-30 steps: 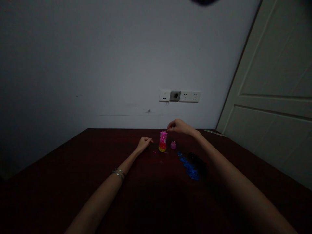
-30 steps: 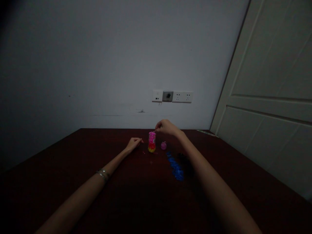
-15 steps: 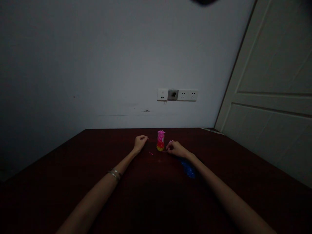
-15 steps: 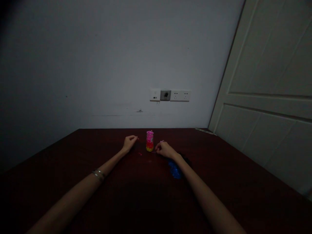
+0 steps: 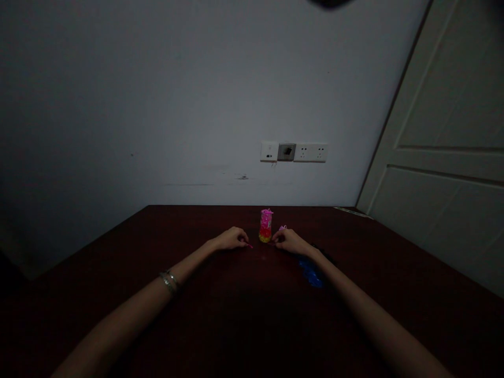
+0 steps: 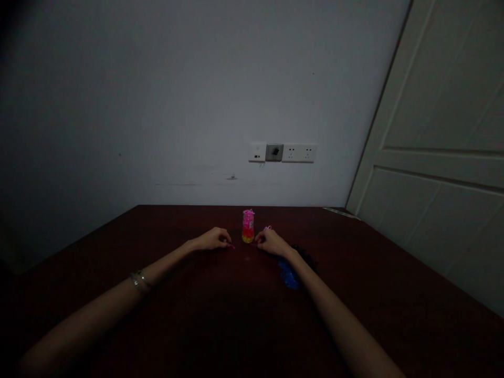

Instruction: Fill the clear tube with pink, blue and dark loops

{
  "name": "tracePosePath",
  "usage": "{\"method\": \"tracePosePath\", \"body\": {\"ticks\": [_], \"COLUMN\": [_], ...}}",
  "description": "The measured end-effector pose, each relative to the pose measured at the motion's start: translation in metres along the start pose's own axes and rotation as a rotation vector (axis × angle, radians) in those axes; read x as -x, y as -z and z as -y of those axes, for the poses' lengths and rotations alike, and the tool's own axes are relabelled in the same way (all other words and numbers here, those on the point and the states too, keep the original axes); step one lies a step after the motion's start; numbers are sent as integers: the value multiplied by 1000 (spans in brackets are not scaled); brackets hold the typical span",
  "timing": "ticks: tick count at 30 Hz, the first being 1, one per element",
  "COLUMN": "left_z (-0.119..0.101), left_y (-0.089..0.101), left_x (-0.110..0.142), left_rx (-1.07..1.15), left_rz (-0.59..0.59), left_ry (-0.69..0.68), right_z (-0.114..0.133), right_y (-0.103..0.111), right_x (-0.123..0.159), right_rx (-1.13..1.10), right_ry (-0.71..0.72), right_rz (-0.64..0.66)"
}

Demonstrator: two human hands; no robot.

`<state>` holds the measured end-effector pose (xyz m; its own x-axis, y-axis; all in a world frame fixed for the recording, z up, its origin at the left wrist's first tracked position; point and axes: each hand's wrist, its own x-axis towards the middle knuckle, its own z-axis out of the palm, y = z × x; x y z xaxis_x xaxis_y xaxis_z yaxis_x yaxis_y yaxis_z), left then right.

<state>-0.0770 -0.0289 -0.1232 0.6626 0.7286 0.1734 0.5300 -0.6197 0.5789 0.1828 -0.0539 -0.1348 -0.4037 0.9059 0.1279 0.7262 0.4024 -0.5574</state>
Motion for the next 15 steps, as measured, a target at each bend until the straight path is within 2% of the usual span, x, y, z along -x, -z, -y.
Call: {"method": "tracePosePath", "body": {"ticks": [6,10,12,15], "left_z": [0,1,-1,-12], "left_y": [-7,-2,6,26], "left_x": [-2,-5,-10,-21], "left_rx": [-73,-84,-79,-61], "left_rz": [-5,12,-38,-178], "left_ry": [-15,-1,4,2], "right_z": [4,1,-2,-7], "right_y": [0,-2,-5,-9], "right_x": [2,1,0,-3], "right_rx": [-24,-3,7,14], "right_ry": [-51,4,28,46], "right_rz": [22,15,5,-1]}}
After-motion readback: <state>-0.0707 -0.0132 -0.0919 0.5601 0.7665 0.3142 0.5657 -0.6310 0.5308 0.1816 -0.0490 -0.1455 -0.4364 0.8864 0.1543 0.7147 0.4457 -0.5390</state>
